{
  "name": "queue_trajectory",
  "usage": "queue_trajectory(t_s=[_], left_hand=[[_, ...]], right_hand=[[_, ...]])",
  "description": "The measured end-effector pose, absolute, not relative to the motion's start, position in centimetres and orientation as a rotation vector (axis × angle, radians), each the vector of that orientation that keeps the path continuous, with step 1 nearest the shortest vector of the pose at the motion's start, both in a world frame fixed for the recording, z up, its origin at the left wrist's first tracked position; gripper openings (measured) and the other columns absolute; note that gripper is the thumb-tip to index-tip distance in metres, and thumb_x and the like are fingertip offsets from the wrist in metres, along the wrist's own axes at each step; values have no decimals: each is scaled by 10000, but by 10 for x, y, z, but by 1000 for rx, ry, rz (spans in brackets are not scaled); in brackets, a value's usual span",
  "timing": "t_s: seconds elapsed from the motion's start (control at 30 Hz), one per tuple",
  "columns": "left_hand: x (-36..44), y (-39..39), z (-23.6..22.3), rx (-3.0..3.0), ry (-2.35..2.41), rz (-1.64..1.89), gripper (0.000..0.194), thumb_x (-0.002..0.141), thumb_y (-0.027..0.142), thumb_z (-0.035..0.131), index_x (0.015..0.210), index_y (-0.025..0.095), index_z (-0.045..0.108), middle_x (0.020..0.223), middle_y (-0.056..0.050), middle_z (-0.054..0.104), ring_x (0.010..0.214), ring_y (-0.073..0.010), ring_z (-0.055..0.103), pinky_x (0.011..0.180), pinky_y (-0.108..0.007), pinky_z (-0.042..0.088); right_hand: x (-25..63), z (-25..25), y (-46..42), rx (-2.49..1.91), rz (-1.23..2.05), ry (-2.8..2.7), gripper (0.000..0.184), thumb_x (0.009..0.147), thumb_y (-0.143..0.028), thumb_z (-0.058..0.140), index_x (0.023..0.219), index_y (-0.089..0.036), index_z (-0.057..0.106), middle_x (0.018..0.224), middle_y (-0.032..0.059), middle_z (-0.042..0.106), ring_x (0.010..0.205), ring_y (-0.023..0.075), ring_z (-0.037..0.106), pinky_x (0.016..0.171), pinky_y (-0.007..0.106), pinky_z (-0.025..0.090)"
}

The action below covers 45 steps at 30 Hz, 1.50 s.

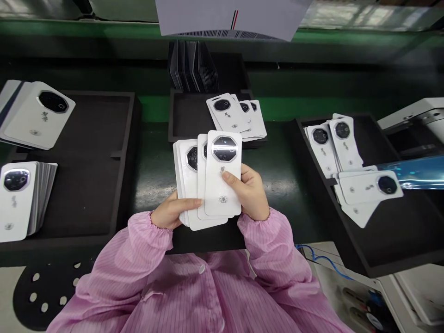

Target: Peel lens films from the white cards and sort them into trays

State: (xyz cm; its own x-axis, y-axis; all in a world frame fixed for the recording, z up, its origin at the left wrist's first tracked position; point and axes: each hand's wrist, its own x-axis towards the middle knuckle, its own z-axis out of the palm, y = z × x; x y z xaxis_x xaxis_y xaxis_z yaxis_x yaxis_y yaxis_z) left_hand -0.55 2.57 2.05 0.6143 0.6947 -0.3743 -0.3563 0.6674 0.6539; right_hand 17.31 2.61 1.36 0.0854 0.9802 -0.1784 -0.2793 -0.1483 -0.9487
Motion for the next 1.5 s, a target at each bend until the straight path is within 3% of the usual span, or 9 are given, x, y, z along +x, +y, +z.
queue_trajectory(t_s=[0.33, 0.67, 0.93, 1.13, 1.3, 1.5], left_hand=[[-6, 26, 21, 592, 655, 614, 613, 731, 148, 662, 1311, 167, 464, 1220, -136, 611, 1127, -341, 551, 921, -450, 488], [-5, 25, 15, 648, 654, 616, 484, 751, 226, 673, 1215, 152, 559, 1195, -145, 626, 1121, -328, 560, 944, -445, 472], [-6, 28, 19, 582, 697, 607, 660, 670, 82, 692, 1293, 165, 487, 1169, -137, 643, 1110, -357, 557, 952, -483, 460], [-6, 28, 22, 574, 764, 635, 736, 640, 76, 709, 1322, 165, 450, 1128, -141, 664, 1073, -356, 583, 886, -454, 516], [-14, 28, 22, 611, 784, 650, 660, 616, 92, 734, 1244, 154, 540, 1102, -142, 676, 1021, -352, 616, 796, -411, 563], [-27, 22, 18, 670, 769, 602, 482, 594, 146, 768, 1065, 150, 666, 981, -128, 720, 899, -338, 669, 729, -389, 572]], right_hand=[[174, 14, 25, -1169, 1330, -894, 236, 730, -356, 687, 911, -210, 648, 957, 42, 702, 872, 223, 653, 712, 363, 544], [170, 12, 25, -1227, 1300, -1015, 238, 707, -352, 703, 886, -205, 650, 875, 28, 689, 799, 191, 629, 683, 333, 517], [176, 11, 26, -1254, 1223, -989, 248, 731, -383, 676, 900, -206, 643, 931, 41, 694, 839, 204, 636, 710, 353, 533], [192, 13, 30, -1246, 1127, -861, 234, 731, -378, 676, 892, -215, 629, 919, 40, 698, 795, 212, 654, 689, 368, 537], [224, 13, 20, -1218, 713, -822, 270, 810, -438, 533, 1004, -257, 586, 972, 53, 664, 856, 229, 648, 698, 368, 521], [227, 2, 3, -1293, 874, -776, 230, 772, -361, 632, 965, -241, 591, 877, 35, 691, 721, 196, 649, 615, 329, 523]])
